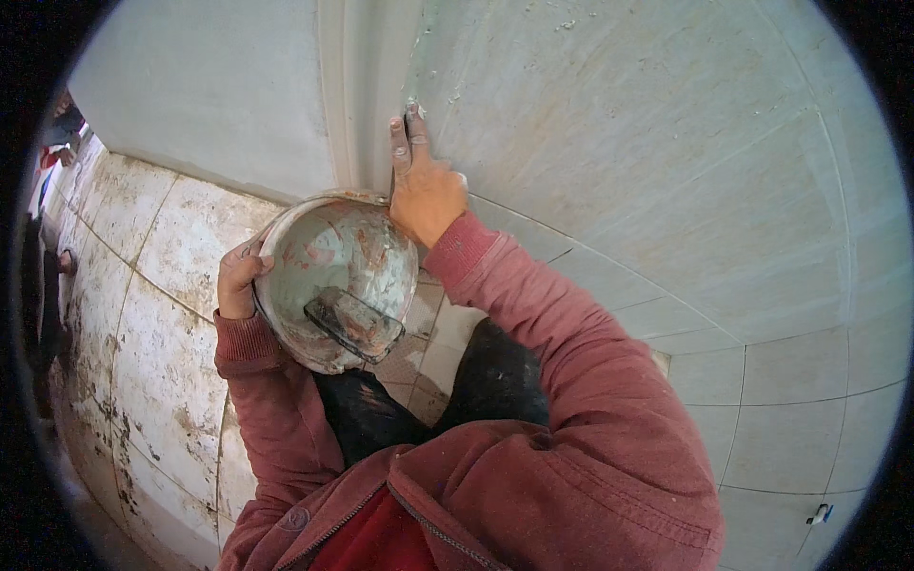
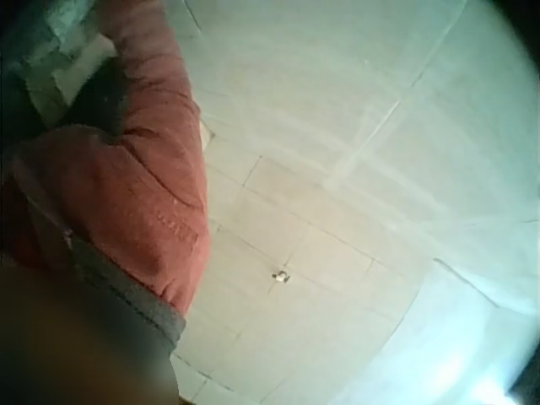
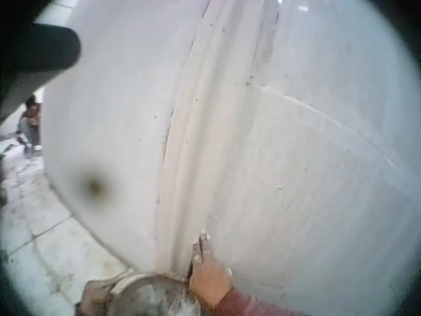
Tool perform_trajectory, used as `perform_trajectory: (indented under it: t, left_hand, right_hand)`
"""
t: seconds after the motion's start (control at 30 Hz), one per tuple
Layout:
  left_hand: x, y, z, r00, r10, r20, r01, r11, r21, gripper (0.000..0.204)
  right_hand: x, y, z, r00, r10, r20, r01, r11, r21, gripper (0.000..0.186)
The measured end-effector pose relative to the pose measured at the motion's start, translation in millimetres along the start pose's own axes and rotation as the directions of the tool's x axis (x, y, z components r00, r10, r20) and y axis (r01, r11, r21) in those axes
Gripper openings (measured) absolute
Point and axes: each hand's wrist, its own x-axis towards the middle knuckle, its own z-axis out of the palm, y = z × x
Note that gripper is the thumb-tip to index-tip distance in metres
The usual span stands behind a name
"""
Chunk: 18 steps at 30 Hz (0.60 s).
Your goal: Applying grout or joint compound to wall tile seams using a trowel and fingers.
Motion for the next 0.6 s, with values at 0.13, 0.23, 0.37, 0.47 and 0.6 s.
perform_trajectory:
  t: [0.13,0.23,0.37,0.47,0.6]
  left_hand:
    - [-1.2,-1.3,-4.3,1.0,0.017,0.008,-0.017,0.999,0.043,0.049]
    - [1.0,-0.3,-2.0,1.0,0.009,0.019,-0.011,0.997,0.08,0.049]
    - [0.0,0.2,-1.1,0.998,0.023,0.05,-0.025,0.999,0.039,0.048]
    - [-1.9,-0.6,-2.7,0.998,0.054,0.019,-0.055,0.997,0.057,0.046]
    - [-1.2,-4.3,-10.3,1.0,0.015,0.024,-0.017,0.995,0.101,0.049]
  right_hand:
    - [-3.5,12.0,-17.7,0.992,-0.077,0.103,0.084,0.994,-0.069,0.066]
    - [-4.4,29.8,-32.0,0.957,-0.186,0.221,0.24,0.936,-0.256,0.07]
    - [-8.7,30.5,-49.5,0.914,-0.376,0.151,0.395,0.746,-0.536,0.075]
    - [-18.1,21.3,-75.1,0.922,-0.292,0.255,0.362,0.881,-0.303,0.075]
    - [-12.8,33.6,-79.2,0.961,-0.269,-0.071,0.275,0.957,0.092,0.061]
